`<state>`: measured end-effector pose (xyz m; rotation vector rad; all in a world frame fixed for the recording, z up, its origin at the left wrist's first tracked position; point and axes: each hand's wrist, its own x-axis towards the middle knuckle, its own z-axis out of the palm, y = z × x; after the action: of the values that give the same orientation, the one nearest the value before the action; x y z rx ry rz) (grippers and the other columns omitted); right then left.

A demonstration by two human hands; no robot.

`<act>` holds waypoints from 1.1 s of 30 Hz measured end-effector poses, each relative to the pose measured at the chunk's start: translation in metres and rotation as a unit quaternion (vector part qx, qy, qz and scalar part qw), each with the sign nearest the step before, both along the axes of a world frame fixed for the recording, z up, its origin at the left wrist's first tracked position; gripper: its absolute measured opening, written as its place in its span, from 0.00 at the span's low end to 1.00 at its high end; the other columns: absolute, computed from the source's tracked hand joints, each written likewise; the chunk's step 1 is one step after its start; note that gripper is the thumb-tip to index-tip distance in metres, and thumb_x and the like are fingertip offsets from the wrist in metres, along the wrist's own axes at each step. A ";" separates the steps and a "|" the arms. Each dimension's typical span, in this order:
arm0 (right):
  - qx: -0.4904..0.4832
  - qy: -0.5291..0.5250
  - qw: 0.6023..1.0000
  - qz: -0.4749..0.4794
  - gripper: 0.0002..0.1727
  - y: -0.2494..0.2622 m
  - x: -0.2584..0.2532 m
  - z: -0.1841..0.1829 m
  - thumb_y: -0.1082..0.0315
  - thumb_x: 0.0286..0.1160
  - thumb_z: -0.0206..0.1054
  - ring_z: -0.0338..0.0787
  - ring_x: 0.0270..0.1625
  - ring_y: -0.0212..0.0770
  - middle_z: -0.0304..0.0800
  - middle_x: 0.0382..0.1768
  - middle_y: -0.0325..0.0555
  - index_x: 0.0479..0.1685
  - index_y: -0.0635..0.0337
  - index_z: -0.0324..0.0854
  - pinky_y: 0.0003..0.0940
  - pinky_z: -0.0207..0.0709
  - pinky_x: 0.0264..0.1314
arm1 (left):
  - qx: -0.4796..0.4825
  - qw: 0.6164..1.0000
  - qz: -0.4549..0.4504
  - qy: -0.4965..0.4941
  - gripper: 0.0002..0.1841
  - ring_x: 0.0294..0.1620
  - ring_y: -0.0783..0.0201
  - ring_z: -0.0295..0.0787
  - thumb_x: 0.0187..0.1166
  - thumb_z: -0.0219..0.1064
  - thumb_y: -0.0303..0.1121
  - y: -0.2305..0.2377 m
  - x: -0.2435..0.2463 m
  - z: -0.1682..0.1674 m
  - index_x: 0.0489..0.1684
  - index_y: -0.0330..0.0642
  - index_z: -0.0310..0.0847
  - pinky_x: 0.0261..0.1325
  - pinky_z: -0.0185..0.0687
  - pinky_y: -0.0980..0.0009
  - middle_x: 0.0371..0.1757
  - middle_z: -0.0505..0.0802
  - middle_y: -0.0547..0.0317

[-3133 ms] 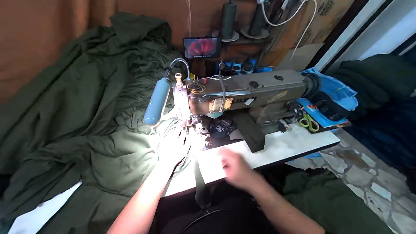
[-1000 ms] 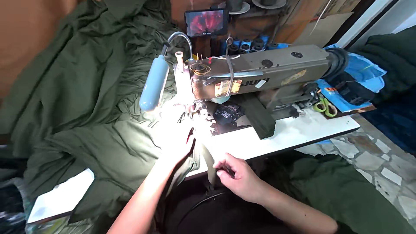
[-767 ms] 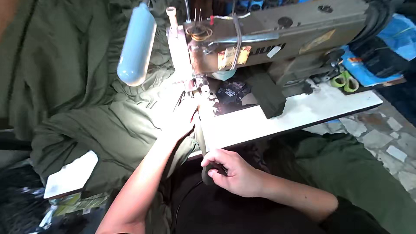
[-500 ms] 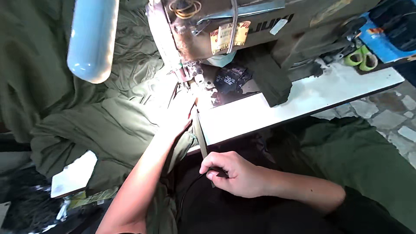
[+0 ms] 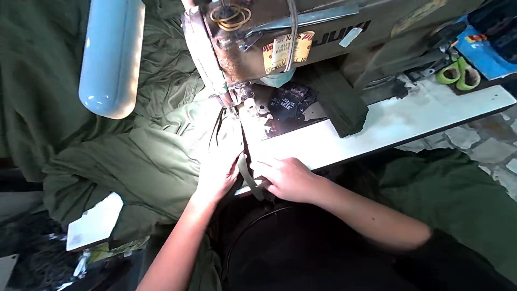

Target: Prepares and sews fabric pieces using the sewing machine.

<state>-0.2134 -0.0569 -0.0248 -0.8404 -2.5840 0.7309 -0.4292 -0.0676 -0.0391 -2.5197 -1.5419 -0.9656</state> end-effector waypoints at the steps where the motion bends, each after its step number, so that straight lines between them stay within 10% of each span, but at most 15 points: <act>1: -0.002 -0.039 0.999 0.015 0.17 0.003 -0.004 -0.001 0.68 0.76 0.67 0.95 0.50 0.56 0.87 0.68 0.59 0.61 0.64 0.86 0.52 0.86 0.41 | -0.007 1.000 0.011 -0.025 0.12 0.46 0.49 0.94 0.77 0.63 0.27 -0.005 0.002 -0.001 0.44 0.33 0.94 0.52 0.84 0.54 0.44 0.96 0.43; 8: -0.035 -0.117 0.992 0.043 0.19 -0.029 -0.006 -0.006 0.61 0.81 0.63 0.93 0.50 0.58 0.82 0.72 0.61 0.61 0.66 0.82 0.52 0.84 0.39 | -0.103 0.991 0.028 -0.081 0.11 0.67 0.43 0.89 0.74 0.64 0.27 -0.022 0.013 -0.011 0.36 0.32 0.94 0.70 0.78 0.45 0.60 0.94 0.41; 14: -0.034 -0.126 0.991 0.026 0.26 -0.040 -0.003 -0.009 0.61 0.77 0.66 0.92 0.35 0.55 0.77 0.79 0.58 0.73 0.64 0.78 0.48 0.80 0.29 | -0.103 0.993 0.013 -0.059 0.12 0.69 0.40 0.87 0.72 0.63 0.26 -0.024 0.014 -0.016 0.37 0.32 0.95 0.70 0.76 0.42 0.61 0.94 0.39; 33: -0.027 -0.119 0.992 0.026 0.23 -0.038 0.002 -0.013 0.61 0.78 0.64 0.92 0.32 0.55 0.85 0.69 0.58 0.70 0.60 0.80 0.49 0.80 0.27 | -0.118 0.993 -0.025 -0.009 0.18 0.78 0.37 0.79 0.72 0.58 0.29 -0.026 0.010 -0.019 0.51 0.37 0.95 0.77 0.65 0.35 0.70 0.90 0.43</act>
<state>-0.2115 -0.0946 -0.0376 -0.9310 -2.8175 0.7604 -0.4196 -0.0935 -0.0583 -2.7239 -1.6994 -0.8605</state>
